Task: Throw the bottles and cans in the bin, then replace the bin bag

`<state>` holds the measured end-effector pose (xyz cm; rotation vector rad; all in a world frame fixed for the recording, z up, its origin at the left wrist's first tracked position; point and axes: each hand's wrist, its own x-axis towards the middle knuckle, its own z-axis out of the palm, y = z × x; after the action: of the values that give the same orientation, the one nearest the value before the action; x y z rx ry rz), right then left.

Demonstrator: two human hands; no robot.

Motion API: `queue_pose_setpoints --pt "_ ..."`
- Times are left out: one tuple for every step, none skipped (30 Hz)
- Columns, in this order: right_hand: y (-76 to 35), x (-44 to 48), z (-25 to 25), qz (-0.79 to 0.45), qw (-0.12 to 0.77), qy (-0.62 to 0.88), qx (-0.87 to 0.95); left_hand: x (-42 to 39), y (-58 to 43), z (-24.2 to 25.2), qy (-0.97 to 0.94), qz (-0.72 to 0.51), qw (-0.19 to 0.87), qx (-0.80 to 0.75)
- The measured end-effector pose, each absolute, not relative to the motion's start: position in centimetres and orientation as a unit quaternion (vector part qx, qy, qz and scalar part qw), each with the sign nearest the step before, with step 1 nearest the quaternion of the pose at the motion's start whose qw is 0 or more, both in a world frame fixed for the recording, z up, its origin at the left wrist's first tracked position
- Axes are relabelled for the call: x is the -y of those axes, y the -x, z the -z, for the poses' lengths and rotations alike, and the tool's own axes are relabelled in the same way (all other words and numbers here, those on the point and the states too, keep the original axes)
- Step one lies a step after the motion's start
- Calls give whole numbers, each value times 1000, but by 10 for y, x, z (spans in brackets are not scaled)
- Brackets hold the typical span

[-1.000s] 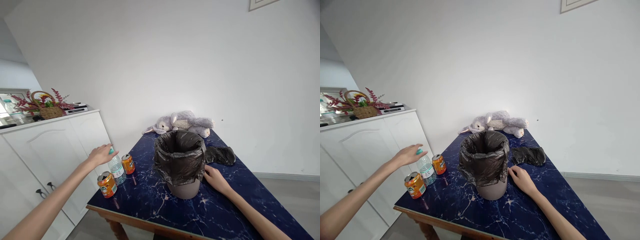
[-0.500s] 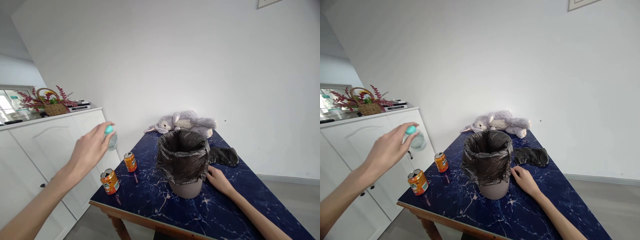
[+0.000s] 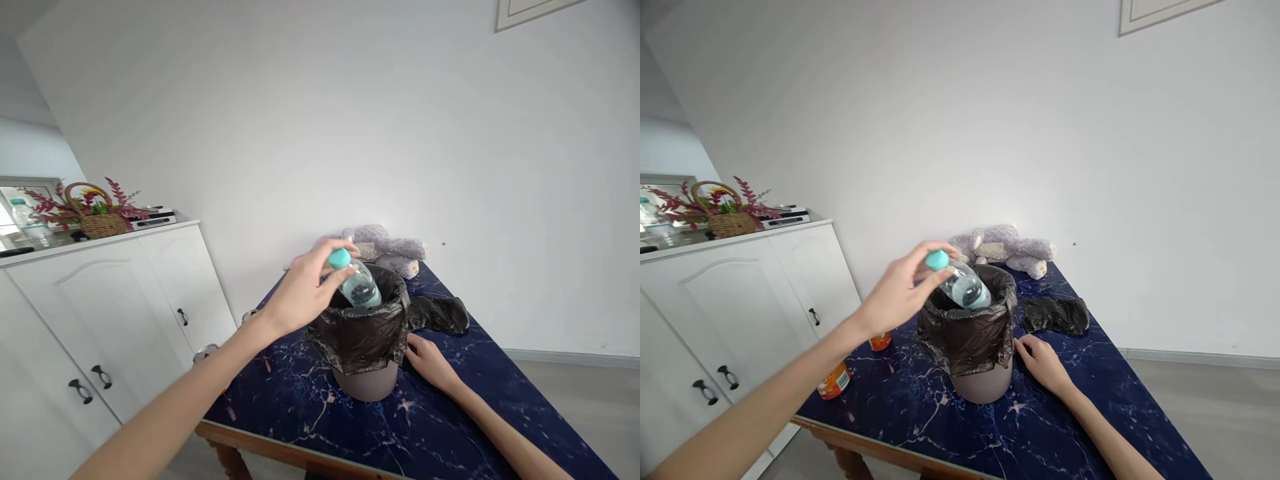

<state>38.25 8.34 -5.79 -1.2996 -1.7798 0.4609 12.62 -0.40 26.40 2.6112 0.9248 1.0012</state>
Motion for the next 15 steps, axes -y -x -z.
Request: queue_pose_setpoints --pt "-382 -83 57 -184 431 521 714 -4 -132 -258 -894 -303 110 -311" --pt "-382 -83 57 -183 431 521 714 -9 -137 -252 -907 -264 113 -309" --pt "-383 -83 57 -182 432 520 714 -13 -141 -246 -918 -226 112 -306" --pt "-383 -84 56 -182 432 520 714 -16 -143 -242 -928 -194 111 -299" --pt "-383 -84 56 -182 432 520 714 -17 -144 -240 -934 -173 113 -291" --pt "-384 -84 55 -183 432 520 714 -19 -143 -238 -936 -171 117 -286" --pt "-384 -84 55 -184 432 520 713 -21 -139 -238 -931 -188 116 -289" --pt "-384 -84 55 -184 433 521 712 -24 -133 -238 -921 -223 110 -300" --pt "-384 -84 55 -185 434 522 710 -29 -124 -239 -904 -267 96 -318" --pt "-385 -84 56 -186 435 523 709 -36 -112 -240 -883 -313 74 -341" --pt "-385 -84 56 -187 436 524 707 -44 -98 -240 -859 -353 44 -368" --pt "-384 -84 56 -188 438 525 705 -54 -80 -239 -835 -378 9 -399" --pt "-384 -84 57 -189 439 525 704 -64 -62 -237 -813 -383 -34 -437" --pt "-384 -84 57 -190 439 525 704 -75 -42 -233 -792 -352 -80 -493" --pt "-384 -84 57 -190 440 525 703 -86 -22 -227 -773 -282 -114 -557"
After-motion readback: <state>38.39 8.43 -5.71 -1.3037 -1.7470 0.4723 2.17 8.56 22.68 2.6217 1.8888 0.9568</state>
